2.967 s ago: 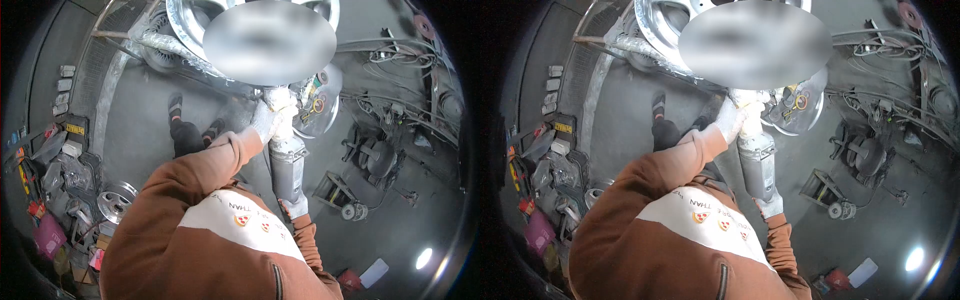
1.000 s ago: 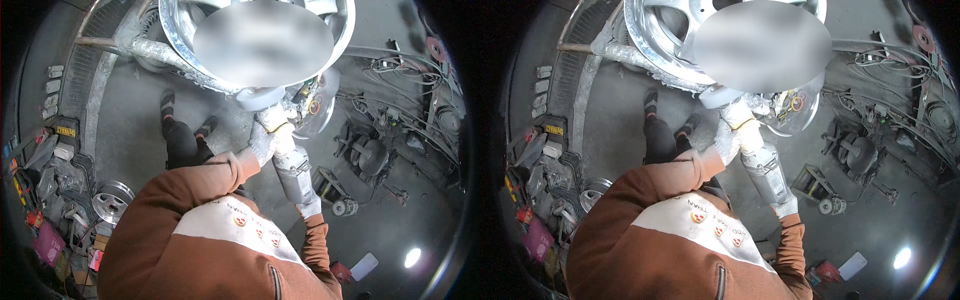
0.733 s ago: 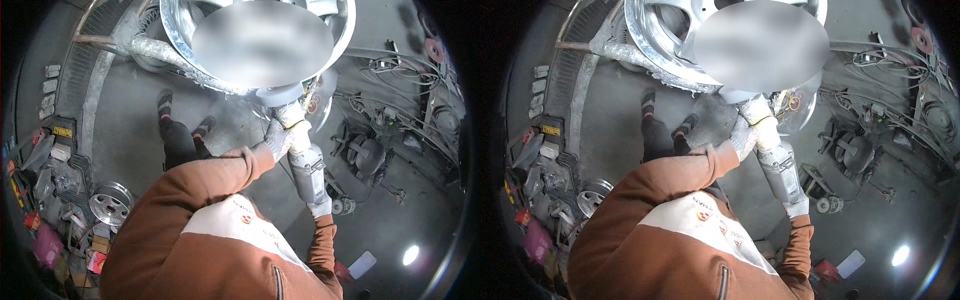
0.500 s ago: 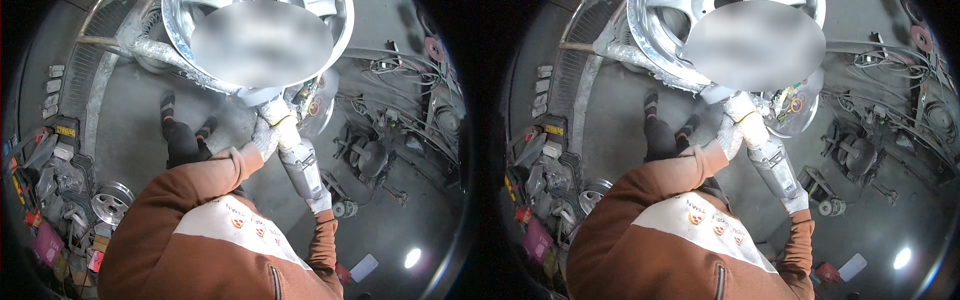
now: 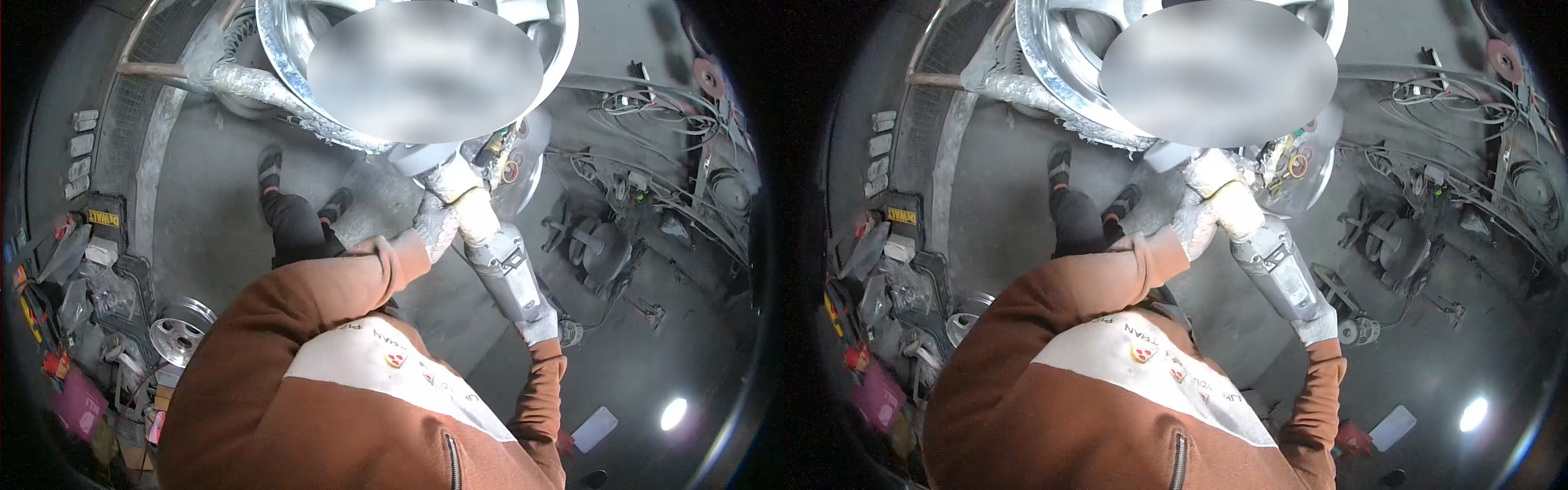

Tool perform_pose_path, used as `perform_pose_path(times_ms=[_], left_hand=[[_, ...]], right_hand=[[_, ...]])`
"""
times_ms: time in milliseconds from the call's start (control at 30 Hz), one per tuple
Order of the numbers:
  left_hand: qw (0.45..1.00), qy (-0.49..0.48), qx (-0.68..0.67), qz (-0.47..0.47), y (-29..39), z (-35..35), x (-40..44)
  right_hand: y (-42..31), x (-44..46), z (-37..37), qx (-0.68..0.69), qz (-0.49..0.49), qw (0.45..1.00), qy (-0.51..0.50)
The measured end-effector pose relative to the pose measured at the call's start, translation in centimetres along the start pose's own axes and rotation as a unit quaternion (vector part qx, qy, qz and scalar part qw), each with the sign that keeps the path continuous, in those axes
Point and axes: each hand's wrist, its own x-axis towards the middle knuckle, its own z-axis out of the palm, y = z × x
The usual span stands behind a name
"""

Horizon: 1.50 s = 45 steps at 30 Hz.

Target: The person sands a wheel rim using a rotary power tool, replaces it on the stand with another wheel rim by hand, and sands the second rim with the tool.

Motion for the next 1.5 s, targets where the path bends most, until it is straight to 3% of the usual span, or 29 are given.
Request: perform_pose_path(times_ms=[100, 133, 267, 333, 467, 533, 567, 633, 733, 800, 833, 867, 933, 1000, 1033, 1067, 1133, 1167, 1267, 1400, 1500], left_hand=[[0.997, 0.056, -0.001, 0.048, -0.6, 0.4, 0.1], [0.998, 0.062, -0.003, 0.028, -0.8, 1.1, 0.5], [0.995, 0.092, 0.035, -0.011, -1.3, 2.2, 1.2], [0.999, 0.03, -0.04, 0.019, -1.7, 0.6, 0.9], [1.0, 0.004, 0.028, -0.005, 0.2, -1.2, 0.0], [0.997, -0.009, 0.045, 0.056, 0.0, -2.3, 0.4], [0.985, 0.043, 0.165, 0.038, -0.1, -2.4, 0.1], [0.994, 0.026, 0.101, 0.035, -0.6, -1.3, 0.3], [1.0, -0.002, -0.017, -0.009, -1.4, -0.6, 1.2], [0.991, -0.035, 0.13, 0.004, 0.3, 1.5, 0.3], [0.99, -0.008, 0.14, 0.024, 0.0, 1.2, 0.4], [0.989, -0.021, 0.145, 0.021, 1.1, 1.3, 0.1], [0.988, 0.032, 0.133, 0.067, 3.8, 2.1, -3.1], [0.967, 0.03, 0.244, 0.072, 6.1, -0.3, -5.3], [0.959, 0.077, 0.264, 0.067, 7.2, -1.5, -6.4], [0.949, 0.122, 0.283, 0.065, 8.4, -1.5, -7.3], [0.922, 0.097, 0.362, 0.095, 11.0, 0.3, -9.5], [0.936, 0.121, 0.326, 0.051, 11.6, 0.2, -9.8], [0.903, 0.114, 0.407, 0.081, 12.1, -0.4, -8.7], [0.922, 0.11, 0.34, 0.148, 8.8, 0.0, -6.4], [0.952, 0.067, 0.283, 0.096, 6.6, -0.1, -3.8]], right_hand=[[-2.2, -0.3, -1.3, 0.014, 0.09, 0.995, -0.028], [-2.6, -0.4, -1.6, 0.013, 0.149, 0.988, -0.041], [1.1, 0.2, -1.5, 0.119, 0.209, 0.97, -0.02], [4.4, 0.6, -0.1, -0.004, -0.052, 0.997, 0.063], [-1.7, 0.8, 0.3, 0.027, -0.032, 0.998, 0.039], [-1.8, 0.3, 0.6, 0.005, -0.072, 0.997, 0.041], [-1.8, 0.1, 0.8, 0.088, 0.063, 0.994, -0.004], [-2.5, -0.6, 1.0, 0.108, 0.092, 0.99, 0.001], [2.1, -1.8, 3.8, 0.118, 0.038, 0.991, 0.047], [1.7, -2.7, 6.0, 0.141, 0.027, 0.986, 0.088], [1.6, -3.3, 7.0, 0.153, 0.046, 0.985, 0.07], [-1.9, -4.0, 6.8, 0.174, -0.02, 0.98, 0.098], [-3.5, -4.7, 8.8, 0.199, 0.047, 0.979, 0.019], [-4.9, -5.0, 11.5, 0.197, -0.033, 0.98, 0.01], [-7.0, -5.4, 11.9, 0.38, 0.019, 0.924, -0.04], [-6.2, -4.7, 13.4, 0.136, -0.165, 0.977, 0.004], [-6.7, -4.2, 16.0, 0.145, -0.131, 0.976, -0.09], [-7.2, -4.2, 16.6, 0.149, -0.137, 0.975, -0.091], [-8.1, -4.4, 17.4, 0.249, -0.138, 0.956, -0.068], [-7.0, -5.8, 16.3, 0.343, -0.083, 0.93, -0.103], [-5.8, -7.2, 16.0, 0.406, -0.087, 0.907, -0.069]])
